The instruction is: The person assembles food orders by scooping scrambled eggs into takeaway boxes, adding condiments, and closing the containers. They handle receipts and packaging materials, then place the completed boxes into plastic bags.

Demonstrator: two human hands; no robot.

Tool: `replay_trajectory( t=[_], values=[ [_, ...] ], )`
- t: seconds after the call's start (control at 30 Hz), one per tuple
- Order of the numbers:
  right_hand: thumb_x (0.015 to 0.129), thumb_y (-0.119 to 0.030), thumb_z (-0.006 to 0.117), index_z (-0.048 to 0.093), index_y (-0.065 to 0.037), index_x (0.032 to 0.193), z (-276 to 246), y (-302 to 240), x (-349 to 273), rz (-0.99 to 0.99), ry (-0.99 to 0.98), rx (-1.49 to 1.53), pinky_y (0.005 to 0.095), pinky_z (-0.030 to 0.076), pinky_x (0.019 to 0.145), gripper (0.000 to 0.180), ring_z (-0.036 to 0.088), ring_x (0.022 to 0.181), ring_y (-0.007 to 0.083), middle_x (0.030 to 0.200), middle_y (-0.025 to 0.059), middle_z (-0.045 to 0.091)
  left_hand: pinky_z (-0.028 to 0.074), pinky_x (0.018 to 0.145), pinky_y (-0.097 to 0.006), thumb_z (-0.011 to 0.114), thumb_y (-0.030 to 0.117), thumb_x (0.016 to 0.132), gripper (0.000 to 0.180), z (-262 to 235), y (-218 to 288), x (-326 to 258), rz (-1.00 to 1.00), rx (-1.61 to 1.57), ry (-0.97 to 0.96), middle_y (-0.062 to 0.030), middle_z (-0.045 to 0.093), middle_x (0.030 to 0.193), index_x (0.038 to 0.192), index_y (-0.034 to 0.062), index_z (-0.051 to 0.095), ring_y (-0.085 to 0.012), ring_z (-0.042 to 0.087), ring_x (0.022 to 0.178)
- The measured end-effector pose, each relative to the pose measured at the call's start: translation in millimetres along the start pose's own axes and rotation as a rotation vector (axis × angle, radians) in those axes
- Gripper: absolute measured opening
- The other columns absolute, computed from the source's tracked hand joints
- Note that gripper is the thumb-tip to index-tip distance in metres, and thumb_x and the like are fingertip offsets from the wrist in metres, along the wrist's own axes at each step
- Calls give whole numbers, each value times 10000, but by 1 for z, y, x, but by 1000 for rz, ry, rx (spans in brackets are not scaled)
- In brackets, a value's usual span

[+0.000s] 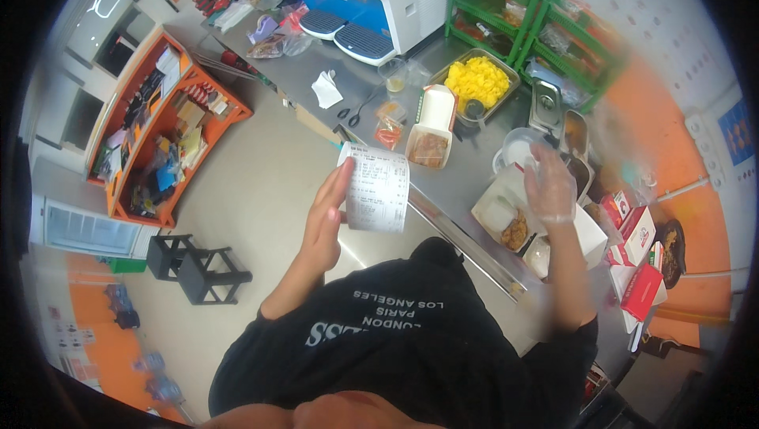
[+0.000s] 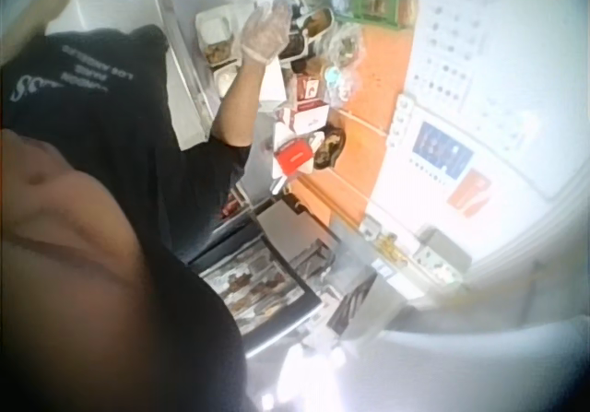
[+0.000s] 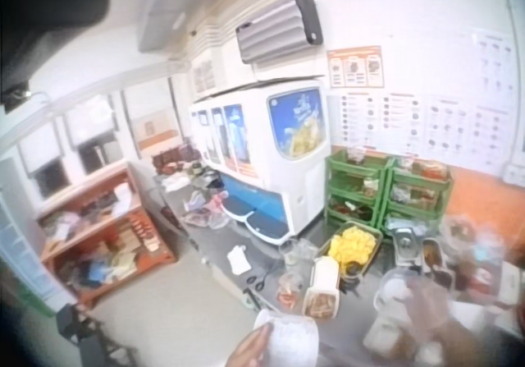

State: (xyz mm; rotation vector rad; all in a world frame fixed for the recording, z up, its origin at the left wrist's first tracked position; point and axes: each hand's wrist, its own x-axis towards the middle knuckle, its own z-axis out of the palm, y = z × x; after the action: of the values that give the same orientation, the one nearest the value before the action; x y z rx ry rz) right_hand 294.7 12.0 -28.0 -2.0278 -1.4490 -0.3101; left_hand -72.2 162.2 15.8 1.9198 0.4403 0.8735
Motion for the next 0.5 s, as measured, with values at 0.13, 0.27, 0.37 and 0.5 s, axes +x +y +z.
replay_trajectory(
  t=[0.13, 0.27, 0.37, 0.5],
  values=[
    [879, -186, 673, 636, -44, 1118, 37, 65, 85, 92, -404, -37, 436, 529, 827, 280, 671, 953, 344, 1050, 173, 689, 278, 1177, -420, 294, 386, 1082, 628, -3, -26, 32, 19, 27, -22, -282, 407, 1527, 1527, -53, 355, -395, 396, 1429],
    [858, -295, 710, 646, -56, 1062, 113, 104, 130, 260, -697, 31, 411, 519, 840, 320, 671, 947, 356, 999, 195, 696, 283, 1175, -421, 295, 391, 1083, 630, -19, -37, 70, -23, 96, -22, -279, 406, 1529, 1529, -50, 353, -398, 396, 1428],
    [843, -392, 721, 656, -41, 1132, 154, 103, 152, 308, -878, -106, 415, 515, 896, 459, 670, 1020, 382, 1090, 227, 697, 281, 1176, -418, 293, 385, 1084, 625, -30, -50, 97, -35, 145, -11, -275, 402, 1534, 1529, -50, 352, -398, 397, 1429],
    [810, -413, 783, 652, -33, 1066, 203, 121, 155, 394, -973, -159, 396, 526, 850, 477, 683, 972, 352, 1074, 197, 707, 277, 1180, -412, 292, 373, 1086, 615, -33, -72, 124, -125, 104, 32, -261, 402, 1542, 1529, -49, 353, -388, 397, 1432]
  ],
)
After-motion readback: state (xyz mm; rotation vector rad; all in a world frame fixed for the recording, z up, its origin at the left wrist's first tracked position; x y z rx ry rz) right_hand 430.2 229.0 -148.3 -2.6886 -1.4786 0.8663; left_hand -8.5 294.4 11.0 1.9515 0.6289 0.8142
